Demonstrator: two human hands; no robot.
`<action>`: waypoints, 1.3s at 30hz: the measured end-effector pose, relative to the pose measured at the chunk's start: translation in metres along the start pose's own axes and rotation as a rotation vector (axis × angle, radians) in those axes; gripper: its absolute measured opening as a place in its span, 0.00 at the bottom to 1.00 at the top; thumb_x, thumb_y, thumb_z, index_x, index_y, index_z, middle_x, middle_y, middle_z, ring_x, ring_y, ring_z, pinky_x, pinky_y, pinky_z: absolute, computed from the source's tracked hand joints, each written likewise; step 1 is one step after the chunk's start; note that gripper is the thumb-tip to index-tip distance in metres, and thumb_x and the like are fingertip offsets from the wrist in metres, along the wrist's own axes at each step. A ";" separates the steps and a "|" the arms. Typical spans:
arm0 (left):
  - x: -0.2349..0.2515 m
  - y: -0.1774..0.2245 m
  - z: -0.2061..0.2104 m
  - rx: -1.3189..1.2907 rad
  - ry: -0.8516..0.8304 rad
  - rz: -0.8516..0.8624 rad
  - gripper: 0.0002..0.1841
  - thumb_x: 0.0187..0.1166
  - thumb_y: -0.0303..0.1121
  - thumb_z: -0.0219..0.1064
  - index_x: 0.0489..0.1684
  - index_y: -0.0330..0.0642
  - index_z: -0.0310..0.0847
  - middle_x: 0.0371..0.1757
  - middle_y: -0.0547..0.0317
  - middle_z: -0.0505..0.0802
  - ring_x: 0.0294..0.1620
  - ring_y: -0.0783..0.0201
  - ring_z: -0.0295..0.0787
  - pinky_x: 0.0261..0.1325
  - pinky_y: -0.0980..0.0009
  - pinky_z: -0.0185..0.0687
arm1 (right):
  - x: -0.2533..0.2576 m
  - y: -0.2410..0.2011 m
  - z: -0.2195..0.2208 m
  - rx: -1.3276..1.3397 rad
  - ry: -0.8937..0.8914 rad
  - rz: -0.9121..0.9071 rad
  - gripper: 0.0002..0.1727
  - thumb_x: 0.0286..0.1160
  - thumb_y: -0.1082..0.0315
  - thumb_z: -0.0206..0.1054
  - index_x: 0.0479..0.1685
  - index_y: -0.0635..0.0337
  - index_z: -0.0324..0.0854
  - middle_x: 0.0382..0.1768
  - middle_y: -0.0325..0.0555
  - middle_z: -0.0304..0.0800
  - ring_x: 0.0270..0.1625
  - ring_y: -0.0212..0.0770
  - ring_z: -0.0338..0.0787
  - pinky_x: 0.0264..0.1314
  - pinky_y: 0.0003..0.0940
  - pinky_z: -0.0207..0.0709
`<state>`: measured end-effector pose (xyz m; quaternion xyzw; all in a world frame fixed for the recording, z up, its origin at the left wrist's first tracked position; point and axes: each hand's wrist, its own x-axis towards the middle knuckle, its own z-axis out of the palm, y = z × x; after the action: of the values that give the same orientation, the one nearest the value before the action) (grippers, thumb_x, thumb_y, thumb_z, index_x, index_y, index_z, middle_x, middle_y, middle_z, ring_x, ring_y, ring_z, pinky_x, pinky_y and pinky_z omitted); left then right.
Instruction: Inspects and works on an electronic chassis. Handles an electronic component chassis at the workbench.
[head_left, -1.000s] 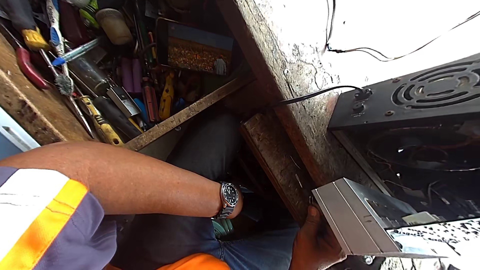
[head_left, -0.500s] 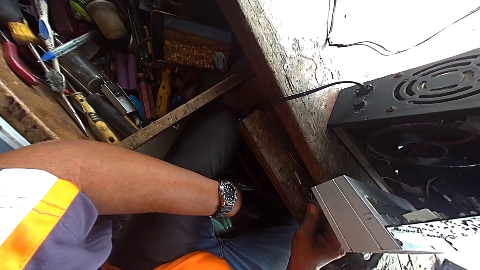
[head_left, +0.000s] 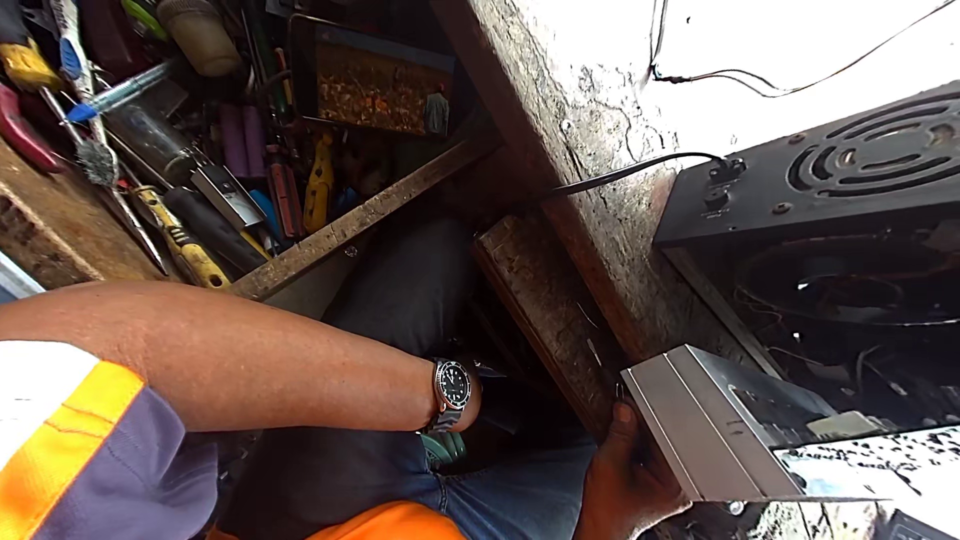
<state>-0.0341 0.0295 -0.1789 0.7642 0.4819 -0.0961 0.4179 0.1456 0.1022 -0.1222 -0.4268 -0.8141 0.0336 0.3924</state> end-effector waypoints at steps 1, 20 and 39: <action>-0.009 0.002 -0.005 -0.009 -0.019 -0.011 0.11 0.82 0.23 0.58 0.53 0.28 0.83 0.55 0.38 0.88 0.59 0.43 0.86 0.60 0.48 0.79 | 0.000 -0.001 0.000 0.000 0.001 0.007 0.12 0.69 0.78 0.72 0.44 0.84 0.84 0.41 0.49 0.94 0.51 0.13 0.90 0.62 0.08 0.78; 0.012 0.001 0.007 -0.024 -0.013 -0.045 0.09 0.81 0.26 0.60 0.47 0.29 0.83 0.50 0.38 0.88 0.55 0.42 0.87 0.58 0.46 0.80 | -0.002 0.002 0.002 0.030 0.013 0.013 0.12 0.70 0.77 0.72 0.42 0.84 0.85 0.41 0.48 0.95 0.52 0.13 0.90 0.63 0.09 0.78; 0.012 -0.003 0.014 -0.001 0.187 0.131 0.08 0.80 0.27 0.64 0.39 0.32 0.87 0.40 0.41 0.91 0.47 0.41 0.89 0.48 0.41 0.81 | -0.006 0.001 0.001 -0.002 0.030 0.106 0.20 0.69 0.74 0.75 0.48 0.90 0.79 0.46 0.65 0.91 0.58 0.27 0.91 0.68 0.15 0.76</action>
<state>-0.0268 0.0274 -0.1959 0.7994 0.4678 0.0032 0.3768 0.1471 0.0986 -0.1269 -0.4701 -0.7844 0.0472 0.4019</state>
